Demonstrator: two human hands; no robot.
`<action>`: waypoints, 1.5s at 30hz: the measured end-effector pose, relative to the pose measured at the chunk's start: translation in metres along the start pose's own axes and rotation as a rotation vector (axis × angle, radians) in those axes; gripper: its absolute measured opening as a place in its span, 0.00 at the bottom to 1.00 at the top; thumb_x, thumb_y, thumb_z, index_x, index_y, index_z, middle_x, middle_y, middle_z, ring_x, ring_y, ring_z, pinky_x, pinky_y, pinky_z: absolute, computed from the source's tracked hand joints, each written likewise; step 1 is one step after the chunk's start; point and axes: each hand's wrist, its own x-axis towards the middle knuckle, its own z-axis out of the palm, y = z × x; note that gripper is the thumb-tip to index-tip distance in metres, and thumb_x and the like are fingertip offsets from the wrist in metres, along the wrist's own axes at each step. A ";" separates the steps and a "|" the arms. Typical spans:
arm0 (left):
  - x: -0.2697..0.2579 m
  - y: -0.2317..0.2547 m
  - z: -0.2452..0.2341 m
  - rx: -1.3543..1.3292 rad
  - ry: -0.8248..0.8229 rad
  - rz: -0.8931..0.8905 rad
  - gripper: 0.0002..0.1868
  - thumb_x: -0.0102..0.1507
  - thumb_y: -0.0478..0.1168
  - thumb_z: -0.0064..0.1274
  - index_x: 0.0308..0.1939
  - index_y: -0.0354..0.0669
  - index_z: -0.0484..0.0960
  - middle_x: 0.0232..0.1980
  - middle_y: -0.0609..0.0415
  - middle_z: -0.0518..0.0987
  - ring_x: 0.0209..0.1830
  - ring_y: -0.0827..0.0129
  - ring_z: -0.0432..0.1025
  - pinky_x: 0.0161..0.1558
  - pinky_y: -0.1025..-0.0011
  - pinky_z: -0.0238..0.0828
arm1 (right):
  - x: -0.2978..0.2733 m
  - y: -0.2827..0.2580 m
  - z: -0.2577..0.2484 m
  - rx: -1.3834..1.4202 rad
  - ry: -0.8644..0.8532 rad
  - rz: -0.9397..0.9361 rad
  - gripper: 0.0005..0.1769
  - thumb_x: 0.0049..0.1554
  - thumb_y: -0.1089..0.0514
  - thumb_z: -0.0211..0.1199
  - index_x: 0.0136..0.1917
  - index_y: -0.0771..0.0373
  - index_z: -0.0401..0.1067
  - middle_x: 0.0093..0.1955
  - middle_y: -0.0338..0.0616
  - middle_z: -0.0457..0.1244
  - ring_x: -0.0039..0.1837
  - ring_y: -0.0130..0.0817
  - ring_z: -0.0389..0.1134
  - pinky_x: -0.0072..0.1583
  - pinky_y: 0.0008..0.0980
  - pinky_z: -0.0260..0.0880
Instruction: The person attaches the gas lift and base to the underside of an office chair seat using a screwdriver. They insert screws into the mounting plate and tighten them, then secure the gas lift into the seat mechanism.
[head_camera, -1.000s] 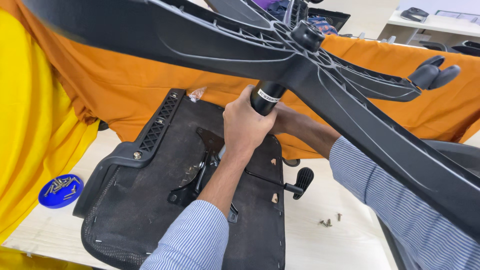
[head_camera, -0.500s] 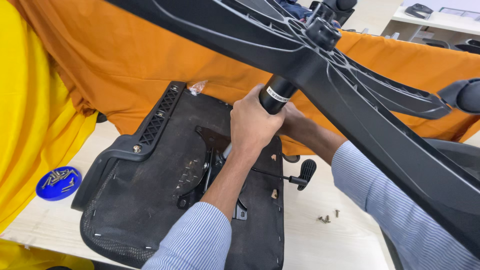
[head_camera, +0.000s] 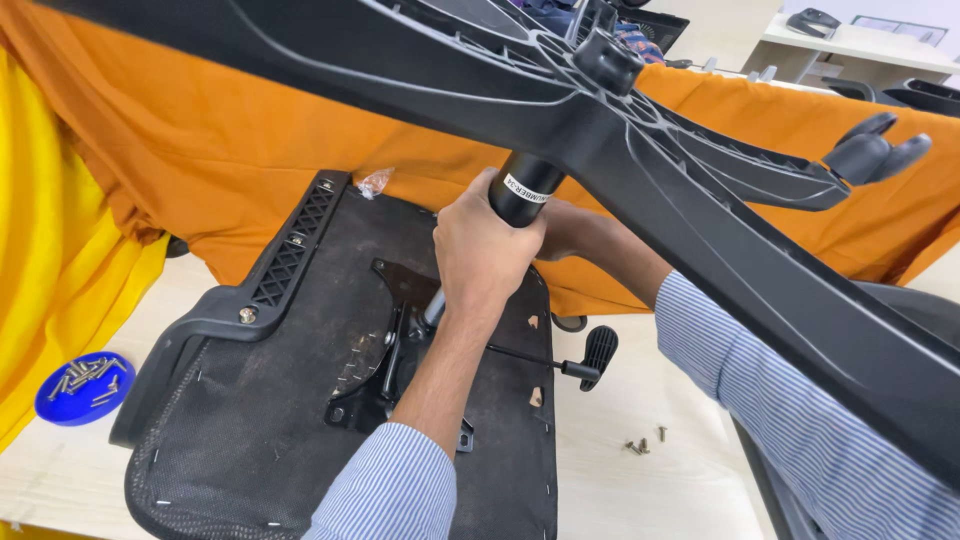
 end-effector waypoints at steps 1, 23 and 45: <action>0.002 0.001 0.001 0.001 -0.005 -0.009 0.20 0.51 0.44 0.64 0.46 0.42 0.83 0.36 0.47 0.86 0.39 0.53 0.83 0.46 0.59 0.79 | -0.001 0.001 -0.004 0.064 0.020 -0.007 0.13 0.51 0.62 0.70 0.51 0.59 0.76 0.54 0.46 0.71 0.60 0.40 0.70 0.60 0.42 0.70; 0.031 0.002 0.000 0.024 -0.042 -0.047 0.19 0.50 0.44 0.61 0.44 0.43 0.84 0.35 0.47 0.86 0.38 0.55 0.83 0.45 0.58 0.79 | -0.006 -0.055 -0.029 0.243 -0.086 0.325 0.06 0.55 0.62 0.66 0.41 0.66 0.73 0.33 0.43 0.70 0.36 0.33 0.74 0.40 0.32 0.77; 0.043 -0.016 -0.004 -0.021 -0.142 0.021 0.21 0.50 0.42 0.60 0.46 0.40 0.84 0.31 0.48 0.85 0.34 0.59 0.83 0.43 0.62 0.80 | -0.024 -0.081 -0.032 0.011 -0.011 0.317 0.13 0.64 0.54 0.58 0.48 0.67 0.71 0.34 0.47 0.68 0.36 0.39 0.73 0.39 0.38 0.74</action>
